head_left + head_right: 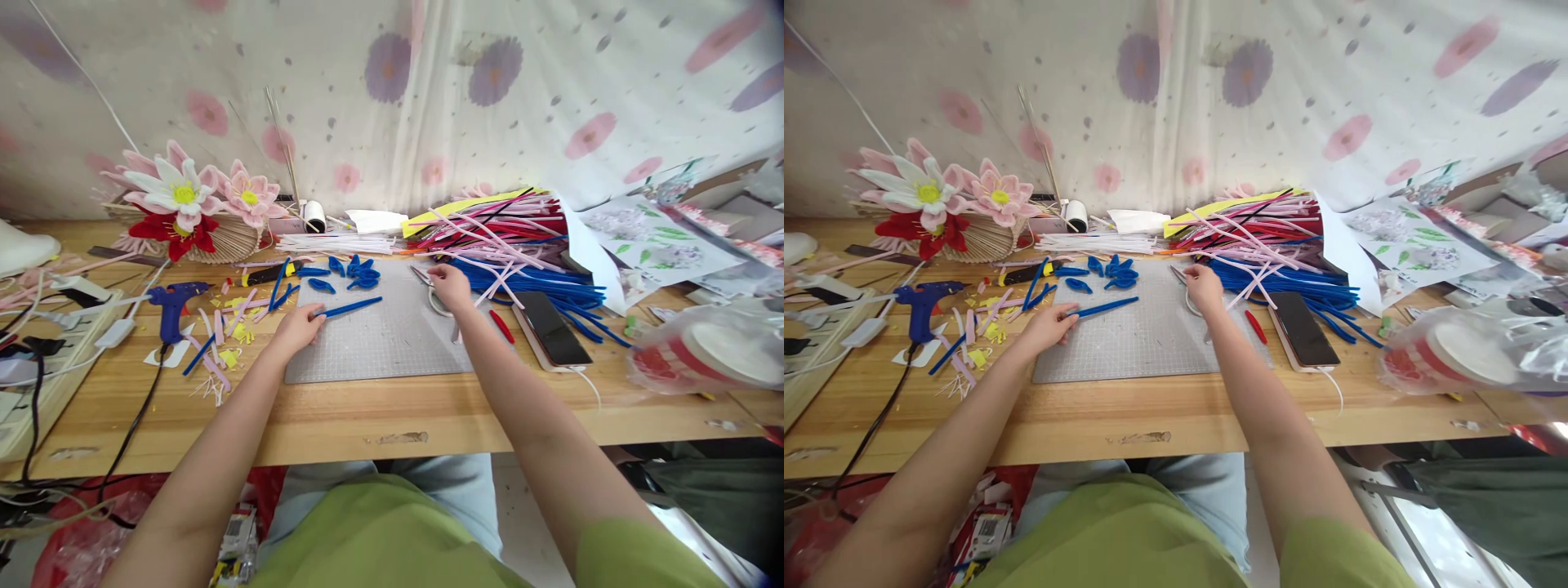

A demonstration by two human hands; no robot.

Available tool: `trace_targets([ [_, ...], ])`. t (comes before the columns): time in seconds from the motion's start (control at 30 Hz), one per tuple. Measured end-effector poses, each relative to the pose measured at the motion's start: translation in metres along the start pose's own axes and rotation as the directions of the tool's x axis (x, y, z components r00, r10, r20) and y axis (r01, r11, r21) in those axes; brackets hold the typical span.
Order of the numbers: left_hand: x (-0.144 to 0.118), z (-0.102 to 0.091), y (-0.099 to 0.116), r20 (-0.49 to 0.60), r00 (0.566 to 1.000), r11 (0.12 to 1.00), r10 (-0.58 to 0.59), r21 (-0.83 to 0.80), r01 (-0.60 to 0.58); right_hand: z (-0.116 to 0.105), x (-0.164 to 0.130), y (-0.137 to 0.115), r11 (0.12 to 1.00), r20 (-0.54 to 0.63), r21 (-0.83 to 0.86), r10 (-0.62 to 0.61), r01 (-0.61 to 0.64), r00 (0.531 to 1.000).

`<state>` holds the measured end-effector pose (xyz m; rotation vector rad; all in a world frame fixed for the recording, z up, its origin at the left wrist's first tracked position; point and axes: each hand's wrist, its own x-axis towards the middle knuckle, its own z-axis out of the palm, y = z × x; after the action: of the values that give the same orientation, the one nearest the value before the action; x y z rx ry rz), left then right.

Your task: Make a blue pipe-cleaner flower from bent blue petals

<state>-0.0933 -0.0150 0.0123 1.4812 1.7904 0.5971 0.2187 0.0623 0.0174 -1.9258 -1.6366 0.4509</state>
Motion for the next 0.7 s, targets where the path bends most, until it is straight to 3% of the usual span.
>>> trace_targets([
  [0.07,0.002,-0.001,-0.002,-0.111,0.993,0.994,0.047,0.100,-0.036,-0.020,0.006,0.018,0.920,0.021,-0.388,-0.060,0.063,0.998],
  [0.17,0.002,-0.001,-0.001,-0.259,0.963,0.988,0.081,0.146,-0.044,-0.039,0.011,0.038,0.859,0.037,-0.509,-0.052,0.064,0.998],
  [0.33,0.003,0.003,0.003,-0.359,0.920,0.987,0.160,0.076,-0.142,-0.038,0.013,0.045,0.821,0.065,-0.563,-0.065,0.090,0.996],
  [0.63,0.004,0.007,0.000,-0.338,0.916,0.976,0.216,0.037,-0.217,-0.016,0.009,0.012,0.849,-0.018,-0.523,-0.094,0.071,0.995],
  [0.7,0.002,0.011,0.004,-0.322,0.917,0.972,0.234,0.044,-0.232,-0.009,0.006,0.003,0.875,-0.047,-0.470,-0.151,0.112,0.987],
])
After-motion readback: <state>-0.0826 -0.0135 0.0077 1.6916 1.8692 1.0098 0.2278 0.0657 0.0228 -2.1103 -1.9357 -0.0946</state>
